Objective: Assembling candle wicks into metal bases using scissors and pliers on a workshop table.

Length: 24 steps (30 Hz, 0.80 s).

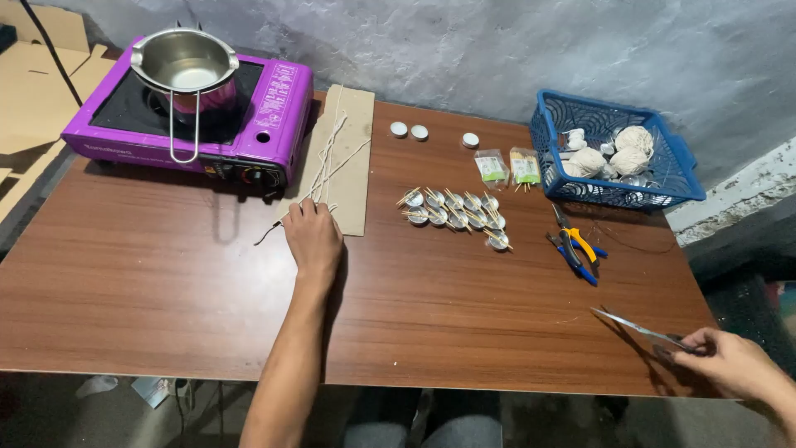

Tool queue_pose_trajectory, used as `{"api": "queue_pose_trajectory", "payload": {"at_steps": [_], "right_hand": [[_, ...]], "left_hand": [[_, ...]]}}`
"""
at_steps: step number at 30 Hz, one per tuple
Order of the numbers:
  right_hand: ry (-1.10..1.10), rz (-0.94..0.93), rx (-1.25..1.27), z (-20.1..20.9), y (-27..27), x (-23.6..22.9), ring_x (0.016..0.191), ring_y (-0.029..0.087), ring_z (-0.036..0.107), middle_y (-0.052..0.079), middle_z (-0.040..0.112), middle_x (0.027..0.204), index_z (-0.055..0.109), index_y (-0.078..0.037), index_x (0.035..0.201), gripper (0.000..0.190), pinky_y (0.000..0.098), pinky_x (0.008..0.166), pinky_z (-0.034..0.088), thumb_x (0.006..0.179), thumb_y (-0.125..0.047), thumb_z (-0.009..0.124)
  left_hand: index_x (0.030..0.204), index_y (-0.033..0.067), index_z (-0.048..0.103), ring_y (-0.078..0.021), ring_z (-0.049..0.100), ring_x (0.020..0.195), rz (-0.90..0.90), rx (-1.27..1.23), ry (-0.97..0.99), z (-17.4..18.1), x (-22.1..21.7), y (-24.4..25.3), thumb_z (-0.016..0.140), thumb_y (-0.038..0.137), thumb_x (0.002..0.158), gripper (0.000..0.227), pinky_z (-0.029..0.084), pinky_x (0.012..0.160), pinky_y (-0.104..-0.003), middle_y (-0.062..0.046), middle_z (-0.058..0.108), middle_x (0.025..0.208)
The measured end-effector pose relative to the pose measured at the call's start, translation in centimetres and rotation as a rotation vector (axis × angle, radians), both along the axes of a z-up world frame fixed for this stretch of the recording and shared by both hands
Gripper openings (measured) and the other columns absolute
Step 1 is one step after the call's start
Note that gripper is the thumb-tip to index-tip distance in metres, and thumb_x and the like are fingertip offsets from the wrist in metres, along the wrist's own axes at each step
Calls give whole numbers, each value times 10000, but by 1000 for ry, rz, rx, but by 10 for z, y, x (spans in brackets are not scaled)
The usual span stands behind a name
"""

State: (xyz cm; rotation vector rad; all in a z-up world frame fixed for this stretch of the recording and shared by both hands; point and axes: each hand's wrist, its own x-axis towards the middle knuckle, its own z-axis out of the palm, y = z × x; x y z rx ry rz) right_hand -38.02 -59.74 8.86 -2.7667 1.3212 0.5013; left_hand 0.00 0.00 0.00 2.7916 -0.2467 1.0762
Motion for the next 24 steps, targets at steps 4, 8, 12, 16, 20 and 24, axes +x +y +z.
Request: {"api": "queue_pose_trajectory", "payload": {"at_steps": [4,8,12,16,20,24], "right_hand": [[-9,-34,225,9,-12,-14,865,193,760,46,837,988,829,-92,1063,323,303,803,526,845,-320,901],[-297,-207,656,-5,-33,-39,623,361,588,249,632,729,715,141,911,301,442,602,441,787,194,984],[-358,-208,985,-41,-59,-55,551,322,469,206,521,685,729,143,1008,353,424,544,405,783,273,967],[-605,-582,988,26,120,-3,1093,563,603,453,621,1247,560,140,1485,494,646,974,502,1007,257,518],[-659,260,1520,-46,173,39,759,176,635,160,716,989,602,60,1289,731,303,700,512,794,-430,825],[-582,263,1277,-32,268,102,630,130,614,29,650,778,632,-76,956,286,255,595,547,928,-354,693]], "left_hand": [[887,108,710,-315,539,889,5,-6,44,-3,1,1,635,100,773,136,429,724,-431,-79,628,907],[854,90,645,-317,519,833,-63,-121,-92,14,-10,-3,651,98,841,16,403,678,-426,-100,598,853],[947,97,612,-308,550,752,-350,-325,-110,45,-31,-17,647,59,919,59,411,641,-419,-82,610,816],[1033,83,637,-229,671,719,-668,-732,234,58,-67,-52,588,167,993,105,508,654,-370,-63,713,868],[957,88,609,-142,580,362,-929,-1052,754,72,-102,-79,559,197,1035,143,392,411,-261,-1,559,568],[898,115,647,-97,564,418,-892,-1070,860,56,-110,-94,618,227,1003,156,421,500,-252,21,592,579]]}}
